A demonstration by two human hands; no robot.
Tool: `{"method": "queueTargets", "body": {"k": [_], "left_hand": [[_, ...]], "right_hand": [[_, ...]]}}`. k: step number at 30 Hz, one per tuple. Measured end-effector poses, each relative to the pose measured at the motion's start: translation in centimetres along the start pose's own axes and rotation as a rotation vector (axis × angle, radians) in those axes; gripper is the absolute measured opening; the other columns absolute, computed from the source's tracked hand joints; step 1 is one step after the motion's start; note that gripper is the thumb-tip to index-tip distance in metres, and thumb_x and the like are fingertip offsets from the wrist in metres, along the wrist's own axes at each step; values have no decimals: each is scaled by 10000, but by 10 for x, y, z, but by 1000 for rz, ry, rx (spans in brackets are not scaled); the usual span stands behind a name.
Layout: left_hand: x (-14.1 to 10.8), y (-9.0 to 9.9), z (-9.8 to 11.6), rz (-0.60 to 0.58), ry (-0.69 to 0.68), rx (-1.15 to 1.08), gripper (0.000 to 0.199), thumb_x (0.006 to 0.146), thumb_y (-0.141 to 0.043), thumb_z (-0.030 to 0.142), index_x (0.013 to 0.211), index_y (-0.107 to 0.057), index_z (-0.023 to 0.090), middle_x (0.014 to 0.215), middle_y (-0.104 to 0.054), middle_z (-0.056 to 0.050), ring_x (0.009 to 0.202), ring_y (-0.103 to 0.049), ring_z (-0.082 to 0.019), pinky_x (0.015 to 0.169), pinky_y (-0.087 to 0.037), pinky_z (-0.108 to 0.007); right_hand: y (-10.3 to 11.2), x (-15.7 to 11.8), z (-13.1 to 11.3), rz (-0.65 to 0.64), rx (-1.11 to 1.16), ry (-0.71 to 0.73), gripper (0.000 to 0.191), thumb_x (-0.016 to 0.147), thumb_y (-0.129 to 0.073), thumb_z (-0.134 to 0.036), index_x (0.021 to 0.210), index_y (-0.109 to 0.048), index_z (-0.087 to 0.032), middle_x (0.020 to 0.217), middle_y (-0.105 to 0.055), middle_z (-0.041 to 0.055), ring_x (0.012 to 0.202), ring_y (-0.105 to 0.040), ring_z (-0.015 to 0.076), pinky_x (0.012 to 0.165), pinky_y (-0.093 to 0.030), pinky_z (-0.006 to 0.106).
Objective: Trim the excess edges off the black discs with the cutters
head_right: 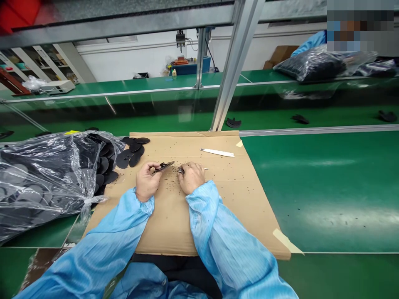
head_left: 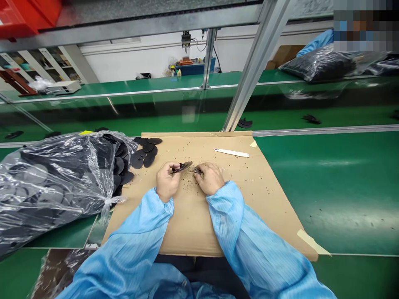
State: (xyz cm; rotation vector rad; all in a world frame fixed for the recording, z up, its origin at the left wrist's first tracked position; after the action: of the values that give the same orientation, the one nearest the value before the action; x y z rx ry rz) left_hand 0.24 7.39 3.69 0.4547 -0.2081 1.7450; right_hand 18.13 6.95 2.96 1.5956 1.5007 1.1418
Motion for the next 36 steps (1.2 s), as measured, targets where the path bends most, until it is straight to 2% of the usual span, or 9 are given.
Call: {"method": "queueTargets", "body": {"k": [9,13,16,19,25,28,30,33,36], "left_hand": [[1,2,-12,18,34,52,135,640,-672,106,735,-624,189,750,-605,-5,739,-560,-148,719,-436,-252],[-1,7,-21,82,120,52,132,662,-704,180,741,-598,184,733,-584,0,701,-547,-138,676,-430,-244],[10,3,-18,55,157,40,160,661,-716,201,764,-595,183,723,-591,2,670,-546,-138,648,-428,-246],[42,-5,4,-7,21,183,143,646,-720,180,745,-617,184,729,-608,-8,682,-548,-153,663,-419,-259],[147,-22,44,-25,-317,615,62,705,-624,137,737,-613,189,832,-604,-50,815,-565,-201,788,-436,-313],[187,-44,34,-104,-273,871,132,695,-636,149,817,-633,199,948,-603,-82,937,-567,-254,877,-429,-372],[199,-70,16,-197,-191,973,191,668,-671,176,856,-647,202,984,-601,-91,970,-566,-280,892,-426,-398],[198,-128,-7,-320,-119,901,205,680,-684,232,878,-651,188,956,-616,-88,931,-584,-258,870,-441,-375],[196,-192,-27,-351,-4,664,159,704,-679,259,831,-640,172,827,-638,-64,812,-600,-210,808,-461,-336]], "right_hand": [[-2,3,2,43,0,18,209,854,-554,-260,998,-689,-194,1042,-643,82,1032,-520,260,925,-321,378],[-3,7,5,62,56,59,205,850,-567,-285,983,-700,-202,1002,-641,77,987,-520,242,895,-344,357],[-3,13,10,86,143,86,182,834,-599,-323,926,-706,-208,948,-641,61,952,-522,220,871,-362,330],[-4,17,15,93,210,83,165,836,-599,-319,890,-706,-206,916,-645,53,933,-527,204,854,-368,311],[-3,20,16,76,252,50,124,835,-597,-292,826,-698,-220,898,-654,33,928,-530,196,854,-347,317],[-3,19,17,76,267,31,122,834,-592,-286,822,-694,-219,900,-651,32,933,-525,195,839,-343,313],[-4,18,16,80,253,28,130,837,-579,-281,819,-691,-218,897,-648,34,925,-521,196,825,-343,313],[-5,17,14,102,215,24,144,841,-560,-287,802,-680,-219,879,-638,36,902,-518,197,796,-342,323],[-4,15,15,133,200,18,147,839,-553,-305,795,-669,-225,870,-626,36,878,-514,201,768,-345,333]]}}
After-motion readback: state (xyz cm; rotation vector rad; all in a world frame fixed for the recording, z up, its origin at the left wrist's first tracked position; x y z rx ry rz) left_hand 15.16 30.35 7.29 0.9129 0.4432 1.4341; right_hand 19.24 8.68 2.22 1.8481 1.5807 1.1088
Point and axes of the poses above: each hand's wrist, its own x-axis towards the middle knuckle, its own y-axis out of the back of the hand, z = x × y, the point moved 9 cm from there along x, towards the middle knuckle
